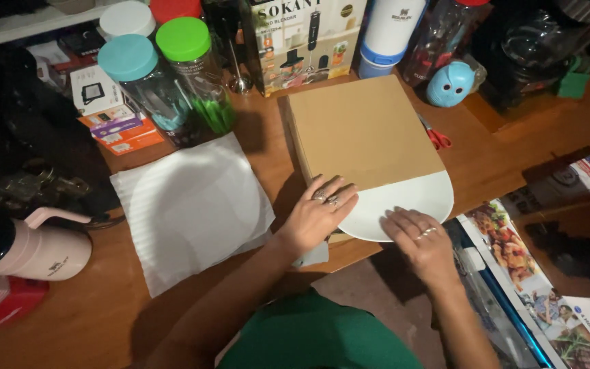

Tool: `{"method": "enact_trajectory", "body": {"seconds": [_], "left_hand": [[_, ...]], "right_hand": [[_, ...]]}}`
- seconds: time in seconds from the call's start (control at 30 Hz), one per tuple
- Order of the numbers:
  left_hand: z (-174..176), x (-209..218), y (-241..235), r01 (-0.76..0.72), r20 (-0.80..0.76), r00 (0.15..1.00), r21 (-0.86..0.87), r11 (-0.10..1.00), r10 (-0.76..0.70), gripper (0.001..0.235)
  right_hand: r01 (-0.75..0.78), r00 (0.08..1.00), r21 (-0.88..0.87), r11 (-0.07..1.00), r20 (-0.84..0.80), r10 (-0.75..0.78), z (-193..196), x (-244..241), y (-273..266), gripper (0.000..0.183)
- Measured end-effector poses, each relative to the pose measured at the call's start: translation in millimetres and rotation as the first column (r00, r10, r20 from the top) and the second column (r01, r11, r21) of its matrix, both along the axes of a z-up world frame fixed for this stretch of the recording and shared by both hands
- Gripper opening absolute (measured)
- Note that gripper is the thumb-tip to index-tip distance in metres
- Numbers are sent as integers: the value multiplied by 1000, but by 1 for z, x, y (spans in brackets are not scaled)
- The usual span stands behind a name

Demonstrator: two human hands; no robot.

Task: The person wipes a white plate with a gray cloth, turning it over to clean both sides. They then place the plate on a white paper towel and smooth the towel over it. The person repeats the wiping process on the plate and places it back on the towel.

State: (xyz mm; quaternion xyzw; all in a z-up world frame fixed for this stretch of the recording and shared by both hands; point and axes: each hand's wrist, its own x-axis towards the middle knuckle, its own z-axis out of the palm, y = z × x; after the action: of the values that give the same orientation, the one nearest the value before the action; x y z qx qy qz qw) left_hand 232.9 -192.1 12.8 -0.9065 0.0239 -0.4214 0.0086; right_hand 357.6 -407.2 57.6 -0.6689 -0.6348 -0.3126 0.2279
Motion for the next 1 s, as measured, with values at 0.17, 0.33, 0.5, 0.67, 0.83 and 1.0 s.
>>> {"method": "enact_trajectory", "body": {"seconds": [0.17,0.33,0.5,0.67,0.83,1.0], "left_hand": [[-2,1,8,-15,-61,998,15,1000,16,31],[-8,3,11,-9,-117,993,1,1000,9,32],[-2,-1,11,-20,-160,987,-20,1000,16,27],[29,-13,9,63,-236,966,-172,983,-103,34],[29,-17,14,121,-210,963,-226,967,-170,31],[51,-40,10,181,-63,973,-396,900,-223,24]], "right_hand": [[-29,1000,7,1000,1,29,8,-10,9,24],[-74,995,9,997,-62,74,12,-9,-4,26],[-117,976,-9,993,-187,113,-2,-2,-29,31],[37,867,-234,972,-475,-148,-7,-12,-75,35],[56,901,-197,979,-413,-134,5,-29,-103,26],[74,907,-209,975,-392,-153,35,-50,-116,18]]}}
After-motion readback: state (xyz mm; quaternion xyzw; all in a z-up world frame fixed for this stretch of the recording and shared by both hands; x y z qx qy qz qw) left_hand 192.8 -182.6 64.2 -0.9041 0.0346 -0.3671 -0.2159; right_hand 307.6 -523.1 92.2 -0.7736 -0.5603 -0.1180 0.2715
